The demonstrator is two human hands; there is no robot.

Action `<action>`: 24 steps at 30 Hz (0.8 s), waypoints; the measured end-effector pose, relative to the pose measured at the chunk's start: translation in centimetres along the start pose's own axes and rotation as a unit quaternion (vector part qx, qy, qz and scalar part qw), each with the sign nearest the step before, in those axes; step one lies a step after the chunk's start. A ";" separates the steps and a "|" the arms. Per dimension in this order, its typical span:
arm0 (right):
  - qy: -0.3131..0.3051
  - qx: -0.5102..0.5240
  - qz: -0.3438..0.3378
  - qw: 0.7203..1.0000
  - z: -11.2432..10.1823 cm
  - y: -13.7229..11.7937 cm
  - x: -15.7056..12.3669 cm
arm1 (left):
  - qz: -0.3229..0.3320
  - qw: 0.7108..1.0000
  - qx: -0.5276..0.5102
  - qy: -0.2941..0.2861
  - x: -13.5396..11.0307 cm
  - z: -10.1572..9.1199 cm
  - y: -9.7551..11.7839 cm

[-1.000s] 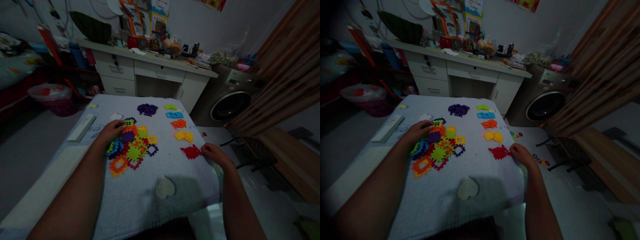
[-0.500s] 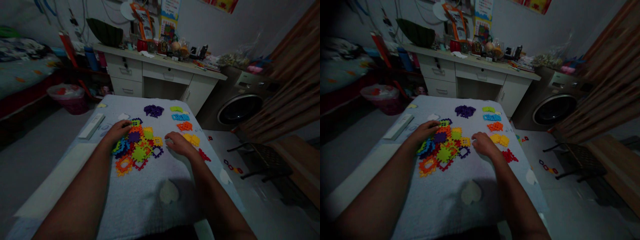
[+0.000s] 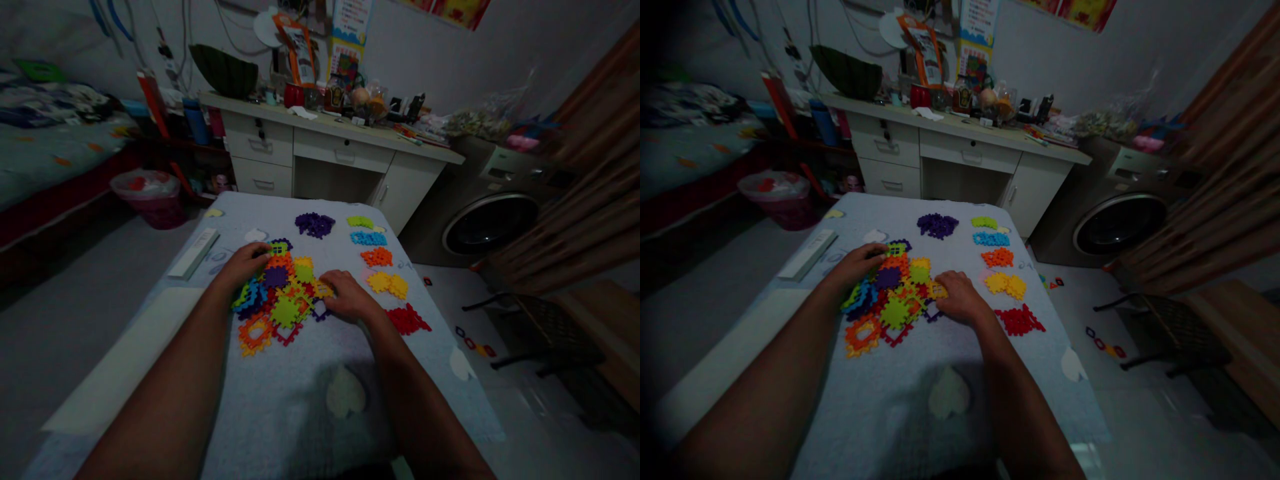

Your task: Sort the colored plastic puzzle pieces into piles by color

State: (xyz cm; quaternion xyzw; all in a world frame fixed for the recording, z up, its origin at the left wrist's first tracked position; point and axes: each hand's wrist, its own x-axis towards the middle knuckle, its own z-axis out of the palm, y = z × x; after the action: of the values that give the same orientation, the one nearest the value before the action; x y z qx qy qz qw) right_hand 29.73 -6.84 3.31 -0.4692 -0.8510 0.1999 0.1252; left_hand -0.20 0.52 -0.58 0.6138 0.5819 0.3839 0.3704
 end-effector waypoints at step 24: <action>0.278 0.064 0.305 0.909 -7.6 9.2 -6.2 | -0.011 1.000 0.006 0.016 -0.8 0.1 1.1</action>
State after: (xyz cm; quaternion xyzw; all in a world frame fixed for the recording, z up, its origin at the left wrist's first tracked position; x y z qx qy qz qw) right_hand 42.97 -5.93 5.71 -0.7335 -0.5826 0.1438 0.3191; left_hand 0.36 -0.35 0.27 0.6029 0.5969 0.3861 0.3620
